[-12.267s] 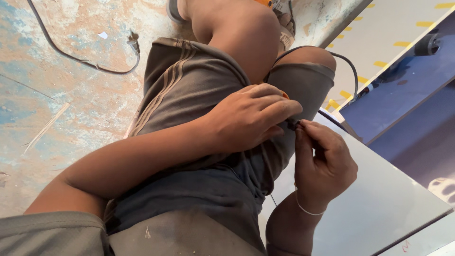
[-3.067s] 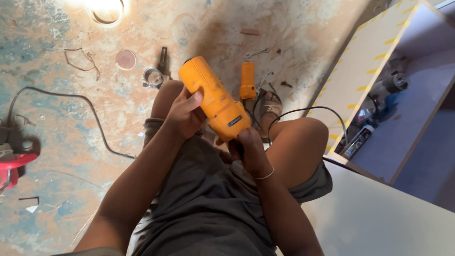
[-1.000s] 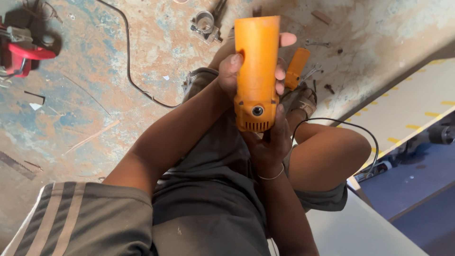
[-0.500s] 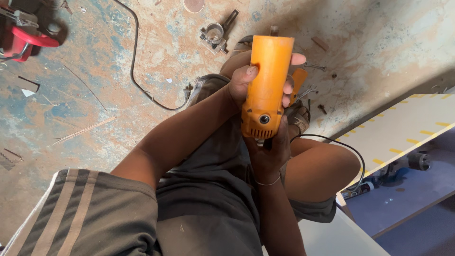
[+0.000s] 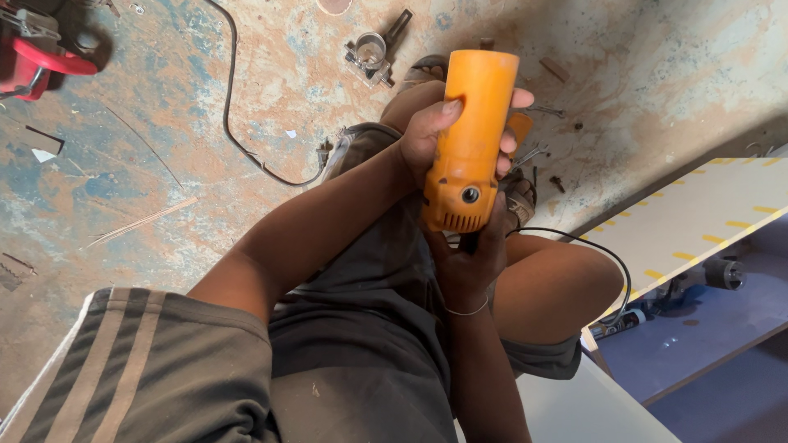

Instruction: The person sits on the floor and assembles a yellow power tool by attaching a small black component to the front using a screwdriver. They then use a wrench to tighten the assembly and handle the tool's cord.

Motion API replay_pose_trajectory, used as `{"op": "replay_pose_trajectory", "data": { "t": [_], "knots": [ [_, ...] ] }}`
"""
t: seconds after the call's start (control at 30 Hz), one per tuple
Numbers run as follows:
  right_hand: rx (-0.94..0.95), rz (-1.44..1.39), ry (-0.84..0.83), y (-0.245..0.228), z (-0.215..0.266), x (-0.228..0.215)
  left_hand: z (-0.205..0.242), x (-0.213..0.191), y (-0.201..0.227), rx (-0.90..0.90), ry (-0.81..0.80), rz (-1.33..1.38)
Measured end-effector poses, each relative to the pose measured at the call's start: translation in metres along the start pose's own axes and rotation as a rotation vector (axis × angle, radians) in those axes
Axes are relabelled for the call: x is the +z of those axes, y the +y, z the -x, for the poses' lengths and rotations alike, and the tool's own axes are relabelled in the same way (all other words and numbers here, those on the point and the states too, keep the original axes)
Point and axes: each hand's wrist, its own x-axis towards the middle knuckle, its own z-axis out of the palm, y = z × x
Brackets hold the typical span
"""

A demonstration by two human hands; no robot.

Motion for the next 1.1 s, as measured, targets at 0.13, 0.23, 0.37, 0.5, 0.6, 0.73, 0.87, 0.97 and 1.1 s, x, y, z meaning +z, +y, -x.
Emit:
{"op": "replay_pose_trajectory", "data": {
  "t": [0.13,0.23,0.37,0.5,0.6,0.73,0.87,0.97,1.1],
  "knots": [
    [0.074,-0.106,-0.02,0.006,0.0,-0.004,-0.008,-0.001,-0.002,0.018,0.117,-0.005],
    [0.112,-0.094,-0.015,0.011,0.001,-0.004,-0.014,-0.003,-0.003,-0.005,0.182,0.045],
    [0.129,-0.095,0.024,0.015,0.006,-0.003,-0.019,-0.004,-0.008,-0.059,0.273,-0.005],
    [0.233,-0.097,0.03,0.018,0.008,-0.005,-0.026,-0.004,-0.015,-0.129,0.38,-0.084],
    [0.318,-0.072,0.04,0.021,0.008,-0.006,-0.03,-0.003,-0.016,-0.144,0.373,-0.142],
    [0.374,-0.202,0.064,0.025,0.008,-0.007,-0.031,0.0,-0.016,-0.119,0.407,-0.218],
    [0.431,-0.266,0.045,0.03,0.01,-0.007,-0.031,0.002,-0.017,-0.109,0.361,-0.203],
    [0.536,-0.31,0.028,0.033,0.013,-0.006,-0.031,0.001,-0.017,-0.068,0.367,-0.242],
    [0.554,-0.437,0.044,0.037,0.013,-0.003,-0.029,-0.002,-0.017,-0.025,0.352,-0.288]
  ]
}}
